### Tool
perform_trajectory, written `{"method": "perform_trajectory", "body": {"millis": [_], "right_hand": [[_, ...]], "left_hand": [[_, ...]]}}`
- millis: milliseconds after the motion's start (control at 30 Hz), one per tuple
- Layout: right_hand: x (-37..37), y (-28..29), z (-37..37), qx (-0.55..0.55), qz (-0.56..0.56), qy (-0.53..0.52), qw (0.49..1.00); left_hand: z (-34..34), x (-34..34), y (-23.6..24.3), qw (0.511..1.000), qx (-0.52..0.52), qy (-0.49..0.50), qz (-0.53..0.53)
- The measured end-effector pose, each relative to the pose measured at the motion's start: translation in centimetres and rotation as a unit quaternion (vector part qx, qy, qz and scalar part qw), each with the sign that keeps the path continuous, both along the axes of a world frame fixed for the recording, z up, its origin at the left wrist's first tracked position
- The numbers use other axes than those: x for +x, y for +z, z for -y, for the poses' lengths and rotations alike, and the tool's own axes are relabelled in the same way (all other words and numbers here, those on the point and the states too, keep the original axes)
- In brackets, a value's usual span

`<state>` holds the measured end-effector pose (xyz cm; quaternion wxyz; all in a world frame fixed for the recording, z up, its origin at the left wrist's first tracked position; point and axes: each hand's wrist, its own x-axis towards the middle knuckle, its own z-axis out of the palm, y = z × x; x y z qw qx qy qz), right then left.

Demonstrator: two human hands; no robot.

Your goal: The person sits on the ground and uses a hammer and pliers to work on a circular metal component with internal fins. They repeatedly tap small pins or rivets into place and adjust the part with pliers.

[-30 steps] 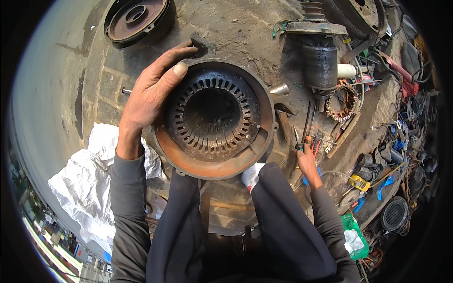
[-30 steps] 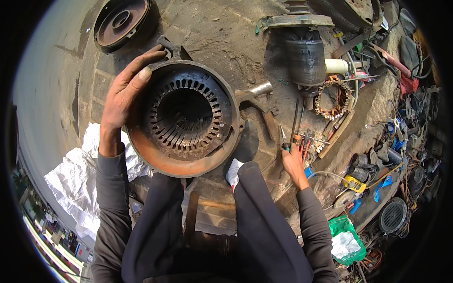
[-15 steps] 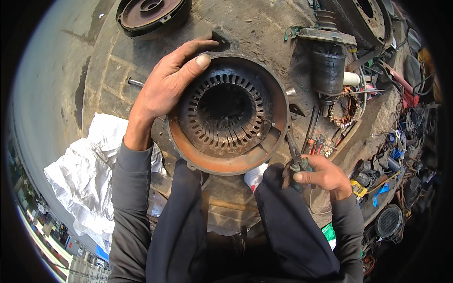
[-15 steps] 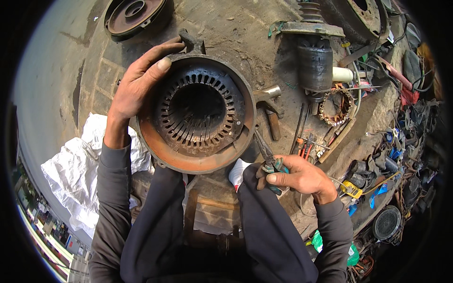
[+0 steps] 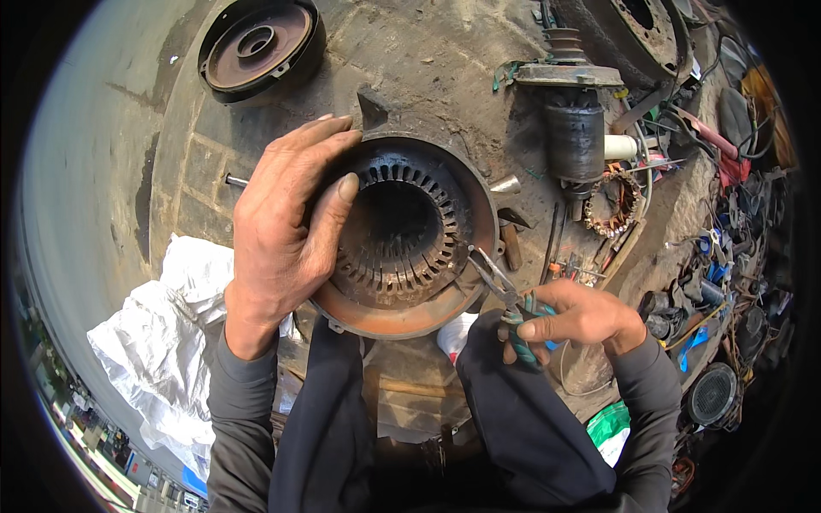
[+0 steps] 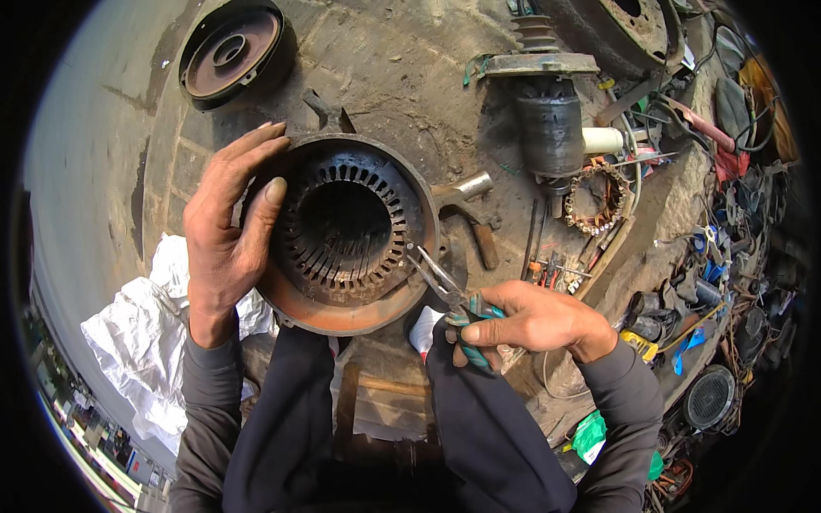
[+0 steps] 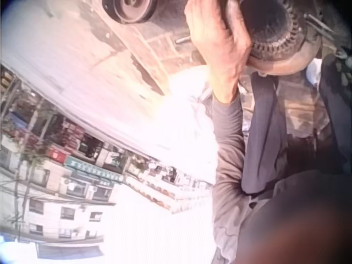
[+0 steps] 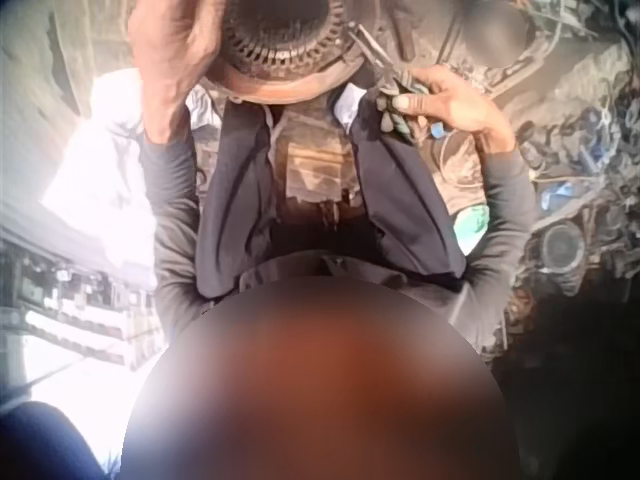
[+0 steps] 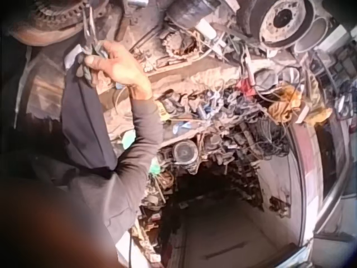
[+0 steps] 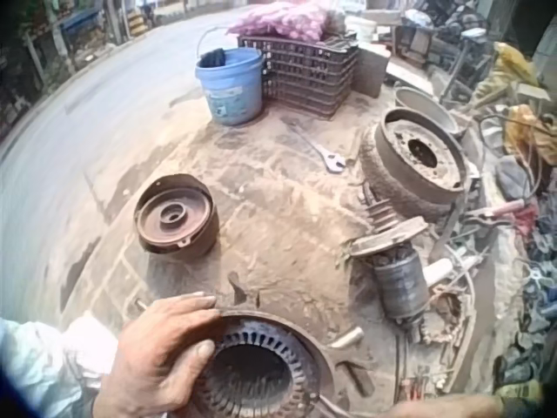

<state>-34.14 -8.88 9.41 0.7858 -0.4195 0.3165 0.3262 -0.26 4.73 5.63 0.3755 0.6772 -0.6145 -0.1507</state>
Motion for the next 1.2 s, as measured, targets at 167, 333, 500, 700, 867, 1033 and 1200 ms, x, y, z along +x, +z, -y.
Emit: {"method": "perform_trajectory", "body": {"millis": [167,333,500,700,867,1033,1200], "right_hand": [[1.3,0.4,0.3,0.003,-0.041,-0.036,0.998],[2.2,1.0,0.1,-0.003,-0.089,-0.055,0.995],[2.4,1.2,-0.8,0.038,-0.117,-0.110,0.986],[2.3,1.4,-1.7,0.134,-0.127,-0.202,0.962],[2.6,1.3,-1.8,0.042,-0.108,-0.140,0.983],[2.5,0.5,-2.2,-0.040,-0.072,-0.096,0.992],[1.4,-1.2,-3.0,-0.057,-0.019,-0.122,0.991]], "left_hand": [[-1.0,-3.8,2.0,0.996,0.043,-0.042,-0.065],[-1.7,-7.1,2.0,0.975,0.159,-0.059,-0.141],[-2.1,-9.3,1.4,0.969,0.181,-0.069,-0.155],[-2.5,-10.7,1.2,0.956,0.225,-0.069,-0.173],[-2.4,-11.7,0.8,0.954,0.214,-0.088,-0.190],[-2.6,-12.0,0.4,0.956,0.191,-0.113,-0.194],[-2.8,-12.1,0.3,0.960,0.174,-0.118,-0.187]]}}
